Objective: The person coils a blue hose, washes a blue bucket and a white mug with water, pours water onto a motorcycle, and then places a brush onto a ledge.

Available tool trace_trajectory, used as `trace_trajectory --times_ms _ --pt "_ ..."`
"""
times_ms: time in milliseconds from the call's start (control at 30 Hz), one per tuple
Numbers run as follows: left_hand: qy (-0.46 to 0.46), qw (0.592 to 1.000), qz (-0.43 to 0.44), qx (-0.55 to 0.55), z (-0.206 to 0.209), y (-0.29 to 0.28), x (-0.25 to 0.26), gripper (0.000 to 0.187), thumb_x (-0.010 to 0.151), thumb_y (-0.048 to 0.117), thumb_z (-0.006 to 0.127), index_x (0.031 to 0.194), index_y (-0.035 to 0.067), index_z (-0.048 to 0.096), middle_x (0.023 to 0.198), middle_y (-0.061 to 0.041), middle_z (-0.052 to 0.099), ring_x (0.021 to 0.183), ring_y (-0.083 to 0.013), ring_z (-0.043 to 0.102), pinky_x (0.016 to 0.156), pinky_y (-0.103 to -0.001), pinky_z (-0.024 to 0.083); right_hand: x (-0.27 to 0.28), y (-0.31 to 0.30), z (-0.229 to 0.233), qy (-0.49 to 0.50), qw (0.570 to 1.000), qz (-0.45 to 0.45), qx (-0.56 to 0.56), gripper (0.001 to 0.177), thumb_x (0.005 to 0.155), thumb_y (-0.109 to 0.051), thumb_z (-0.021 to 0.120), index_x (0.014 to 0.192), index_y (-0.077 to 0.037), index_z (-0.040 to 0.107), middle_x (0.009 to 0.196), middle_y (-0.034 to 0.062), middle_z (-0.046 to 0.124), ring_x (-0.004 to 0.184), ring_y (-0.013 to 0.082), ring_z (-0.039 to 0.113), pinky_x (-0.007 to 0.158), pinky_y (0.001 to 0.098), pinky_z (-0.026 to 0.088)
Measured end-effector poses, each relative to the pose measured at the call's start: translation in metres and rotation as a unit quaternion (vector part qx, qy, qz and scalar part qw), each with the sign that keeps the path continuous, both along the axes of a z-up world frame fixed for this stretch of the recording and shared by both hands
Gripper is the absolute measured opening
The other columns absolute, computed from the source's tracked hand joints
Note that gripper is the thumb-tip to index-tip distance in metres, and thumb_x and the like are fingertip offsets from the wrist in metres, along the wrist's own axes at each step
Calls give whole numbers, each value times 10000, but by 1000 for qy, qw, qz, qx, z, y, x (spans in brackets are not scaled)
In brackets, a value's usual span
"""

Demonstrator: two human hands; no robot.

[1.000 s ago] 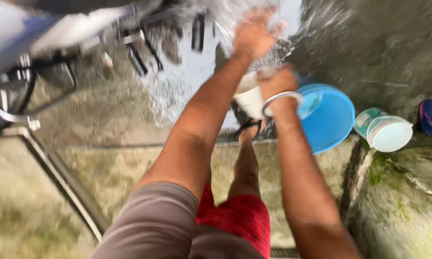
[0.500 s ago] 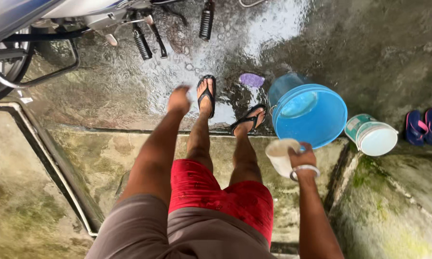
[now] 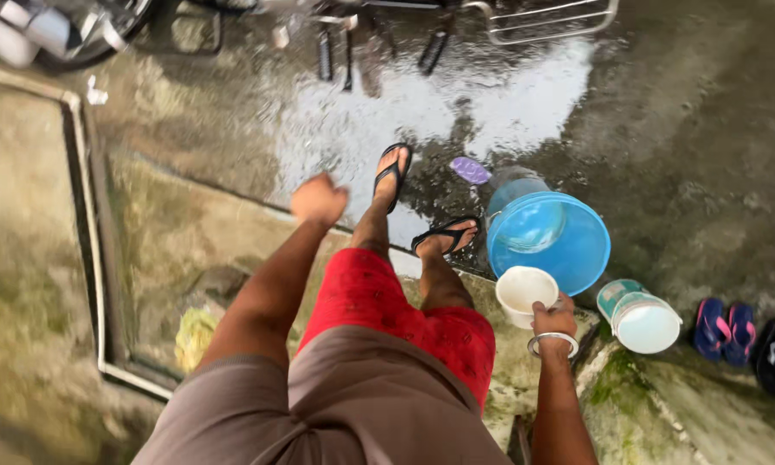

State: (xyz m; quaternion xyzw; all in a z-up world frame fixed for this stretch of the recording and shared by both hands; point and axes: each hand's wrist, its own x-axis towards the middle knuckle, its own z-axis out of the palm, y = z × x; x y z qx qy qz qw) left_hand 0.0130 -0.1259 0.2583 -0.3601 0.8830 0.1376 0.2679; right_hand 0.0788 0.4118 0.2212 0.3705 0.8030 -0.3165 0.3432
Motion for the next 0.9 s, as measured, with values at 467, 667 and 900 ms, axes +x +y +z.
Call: trace_trajectory --times_ms 467,667,900 --pt "177 882 6 437 -140 221 48 326 888 85 732 1186 94 599 1202 -141 629 933 -265 664 808 -365 568 -53 35 -342 -67 864 483 126 684 1024 -367 579 1616 -197 281 1017 226 758 900 417 723 814 545 555" --pt "105 820 63 560 -151 245 45 343 949 81 687 1272 102 574 1297 -99 571 1006 -203 657 920 -317 591 8 63 -468 -95 751 627 186 298 1127 -215 405 1348 -84 555 1170 159 719 1038 291 704 854 469 556" --pt "125 845 42 519 -158 224 39 344 953 79 693 1279 122 590 1228 -70 607 972 -182 661 854 -300 605 27 4 -472 188 876 -362 -255 503 951 -46 517 1448 -117 494 1341 186 640 1160 343 681 905 486 591"
